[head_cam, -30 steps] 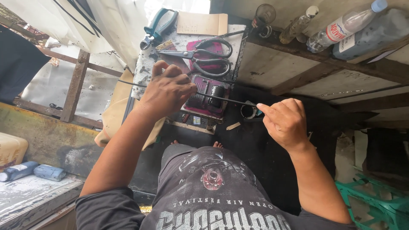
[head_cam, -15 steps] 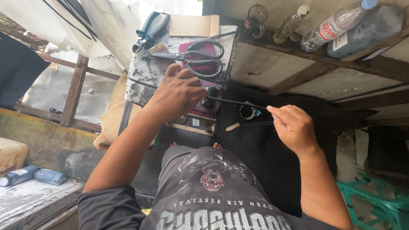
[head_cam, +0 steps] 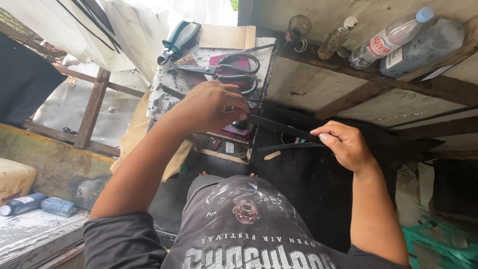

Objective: The person cleans a long black rod by rubbing it with a small tool over a workbench, then hangs it on a rack with clothespins. They repeat this process with a second rod.

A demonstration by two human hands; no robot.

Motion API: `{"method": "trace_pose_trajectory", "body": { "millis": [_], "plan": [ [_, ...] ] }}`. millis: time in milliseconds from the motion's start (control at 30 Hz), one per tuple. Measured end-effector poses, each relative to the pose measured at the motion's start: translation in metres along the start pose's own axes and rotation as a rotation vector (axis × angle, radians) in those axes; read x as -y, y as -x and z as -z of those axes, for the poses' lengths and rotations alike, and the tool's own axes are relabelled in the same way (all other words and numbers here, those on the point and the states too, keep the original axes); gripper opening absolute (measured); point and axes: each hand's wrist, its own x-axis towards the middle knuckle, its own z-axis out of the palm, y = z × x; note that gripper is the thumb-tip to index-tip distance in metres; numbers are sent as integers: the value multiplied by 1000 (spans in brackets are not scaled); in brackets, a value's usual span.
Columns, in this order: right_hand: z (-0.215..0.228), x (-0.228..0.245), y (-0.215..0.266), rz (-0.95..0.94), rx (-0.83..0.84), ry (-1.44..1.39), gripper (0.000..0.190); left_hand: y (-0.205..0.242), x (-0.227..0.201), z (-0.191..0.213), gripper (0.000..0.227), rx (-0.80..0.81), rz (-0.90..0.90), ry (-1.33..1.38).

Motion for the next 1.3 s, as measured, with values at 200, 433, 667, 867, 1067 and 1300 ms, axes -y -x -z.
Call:
{"method": "trace_pose_trajectory", "body": {
  "millis": [200, 433, 667, 867, 1067, 1300],
  "plan": [
    [-7, 18, -23, 47, 45, -199, 26, -9, -6, -1, 8, 19, 18, 85],
    [-20, 69, -56, 178, 120, -214, 20, -10, -9, -5, 14, 41, 28, 134],
    [-21, 83, -62, 186, 148, -103, 18, 26, 11, 20, 16, 70, 138, 143],
    [-37, 89, -62, 172, 98, 27, 19, 70, 43, 42, 14, 31, 322, -52],
    [-65, 78, -68, 375, 25, 312, 17, 90, 69, 34, 9, -78, 272, -241],
    [-95, 64, -73, 537, -70, 561, 22, 105, 93, 26, 5, -191, 169, -449]
  ]
}}
